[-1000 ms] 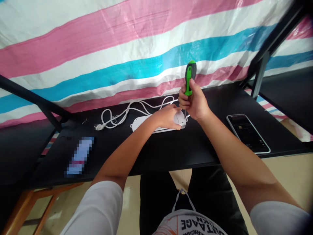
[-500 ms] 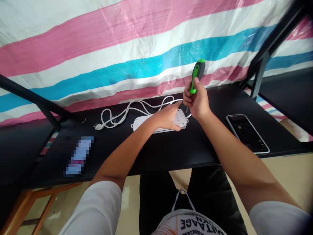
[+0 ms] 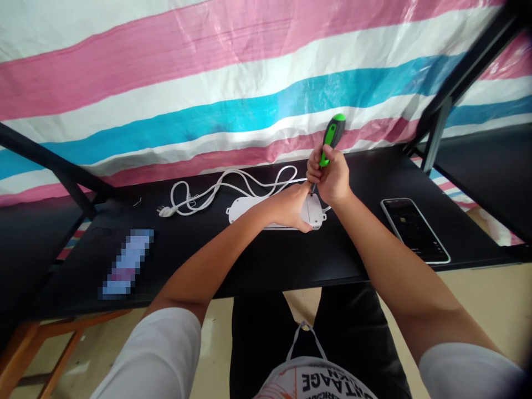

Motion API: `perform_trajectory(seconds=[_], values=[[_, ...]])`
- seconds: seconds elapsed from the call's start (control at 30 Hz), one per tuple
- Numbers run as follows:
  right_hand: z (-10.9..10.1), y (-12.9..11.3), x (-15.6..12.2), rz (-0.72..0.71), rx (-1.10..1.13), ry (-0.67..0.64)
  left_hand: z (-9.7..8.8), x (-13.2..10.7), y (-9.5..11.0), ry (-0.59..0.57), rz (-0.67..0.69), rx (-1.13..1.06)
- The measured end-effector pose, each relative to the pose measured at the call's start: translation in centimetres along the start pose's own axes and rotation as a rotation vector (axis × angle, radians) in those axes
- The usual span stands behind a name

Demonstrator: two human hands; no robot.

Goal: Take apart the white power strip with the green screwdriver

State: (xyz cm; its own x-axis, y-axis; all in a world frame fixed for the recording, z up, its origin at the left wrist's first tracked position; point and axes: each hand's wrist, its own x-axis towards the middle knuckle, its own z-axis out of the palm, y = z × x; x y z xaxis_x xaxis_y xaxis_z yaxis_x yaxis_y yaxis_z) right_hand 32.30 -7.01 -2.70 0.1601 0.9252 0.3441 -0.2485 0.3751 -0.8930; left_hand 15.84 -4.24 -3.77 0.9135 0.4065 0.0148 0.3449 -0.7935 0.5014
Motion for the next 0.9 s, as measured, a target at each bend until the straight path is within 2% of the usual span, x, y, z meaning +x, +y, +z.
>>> perform_trajectory(seconds=[0.17, 0.27, 0.4, 0.47, 0.63, 0.77, 0.9], values=[[-0.2, 0.1, -0.2, 0.031, -0.005, -0.031, 0.1, 0.0, 0.4, -0.007, 0.000, -0.028], [-0.2, -0.3, -0.3, -0.032, -0.106, 0.060, 0.1, 0.0, 0.3, -0.002, 0.024, -0.046], [0.0, -0.9, -0.2, -0.158, -0.353, 0.202, 0.2, 0.0, 0.2, 0.006, 0.050, -0.051], [0.0, -1.2, -0.2, -0.151, -0.397, 0.179, 0.1, 0.0, 0.3, 0.006, 0.046, -0.047], [-0.4, -1.2, -0.1, -0.127, -0.383, 0.017, -0.1, 0.0, 0.6, -0.007, 0.038, -0.042], [-1.0, -0.7, 0.5, -0.173, -0.280, -0.004, -0.1, 0.0, 0.5, -0.016, 0.042, -0.038], [-1.0, -0.9, 0.7, -0.123, -0.190, -0.011, -0.2, -0.1, 0.5, -0.039, 0.002, -0.052]])
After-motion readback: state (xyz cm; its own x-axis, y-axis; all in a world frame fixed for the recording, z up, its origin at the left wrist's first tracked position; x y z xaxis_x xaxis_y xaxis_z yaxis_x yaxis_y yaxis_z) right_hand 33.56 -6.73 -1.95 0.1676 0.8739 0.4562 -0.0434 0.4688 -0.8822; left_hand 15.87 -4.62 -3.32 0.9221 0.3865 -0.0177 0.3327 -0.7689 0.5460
